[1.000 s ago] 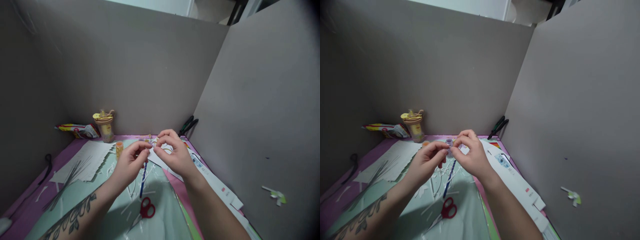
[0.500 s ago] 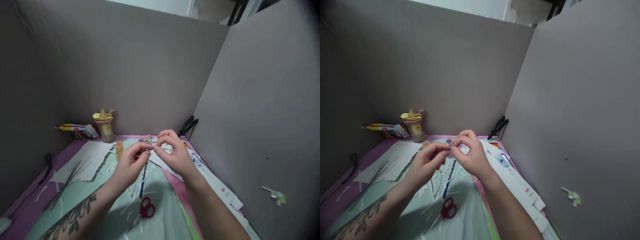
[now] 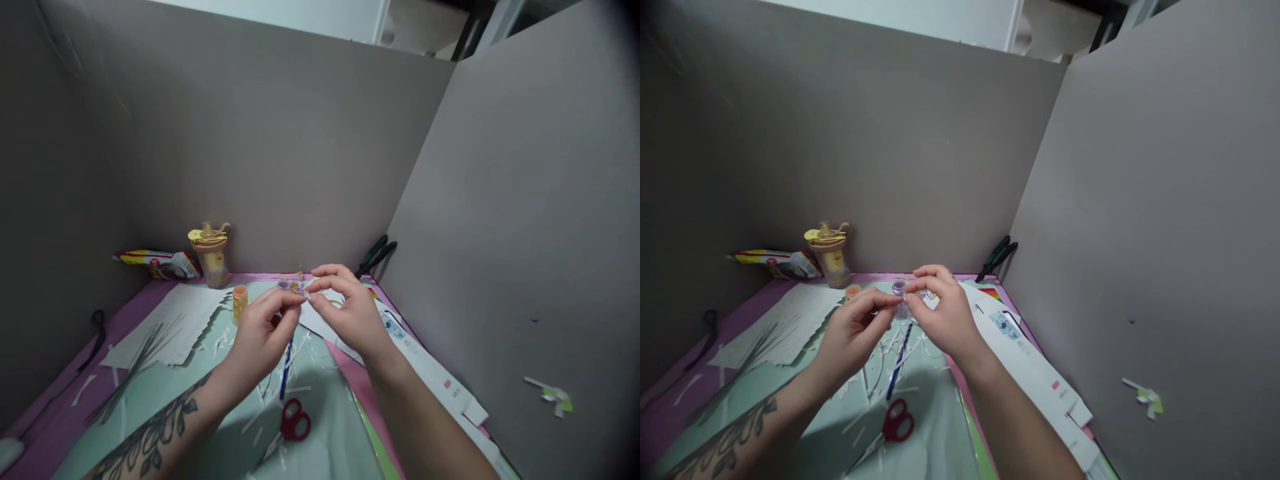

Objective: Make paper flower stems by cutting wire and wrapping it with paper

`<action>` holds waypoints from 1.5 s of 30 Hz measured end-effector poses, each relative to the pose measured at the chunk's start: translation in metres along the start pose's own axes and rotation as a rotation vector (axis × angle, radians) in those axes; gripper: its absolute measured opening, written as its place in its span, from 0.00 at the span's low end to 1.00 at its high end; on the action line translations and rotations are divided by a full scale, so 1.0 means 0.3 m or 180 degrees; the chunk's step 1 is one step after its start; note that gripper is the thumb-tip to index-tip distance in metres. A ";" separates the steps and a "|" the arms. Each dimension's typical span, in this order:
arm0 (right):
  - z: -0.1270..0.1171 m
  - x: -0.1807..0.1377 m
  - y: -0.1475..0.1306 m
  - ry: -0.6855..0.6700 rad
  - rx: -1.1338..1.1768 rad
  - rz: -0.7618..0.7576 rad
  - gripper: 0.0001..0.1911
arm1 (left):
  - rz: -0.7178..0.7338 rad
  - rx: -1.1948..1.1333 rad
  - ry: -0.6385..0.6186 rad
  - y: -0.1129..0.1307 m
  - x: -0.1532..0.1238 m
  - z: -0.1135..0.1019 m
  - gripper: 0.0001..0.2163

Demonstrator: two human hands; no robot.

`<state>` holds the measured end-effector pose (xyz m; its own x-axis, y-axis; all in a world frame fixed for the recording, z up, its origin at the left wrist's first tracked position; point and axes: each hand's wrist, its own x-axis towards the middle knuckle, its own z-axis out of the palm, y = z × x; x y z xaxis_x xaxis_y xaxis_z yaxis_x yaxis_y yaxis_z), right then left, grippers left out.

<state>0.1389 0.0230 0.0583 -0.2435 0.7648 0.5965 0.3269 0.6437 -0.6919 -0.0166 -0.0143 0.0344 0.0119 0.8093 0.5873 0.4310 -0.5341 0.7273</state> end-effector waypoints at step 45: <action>0.030 -0.024 -0.002 0.0068 0.0658 0.0063 0.04 | 0.0534 0.0229 0.0315 -0.009 -0.013 0.015 0.03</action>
<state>0.1323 0.0174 0.0506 -0.2188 0.7781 0.5888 0.1366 0.6219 -0.7711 -0.0137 -0.0149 0.0287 0.0018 0.6807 0.7326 0.4937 -0.6377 0.5913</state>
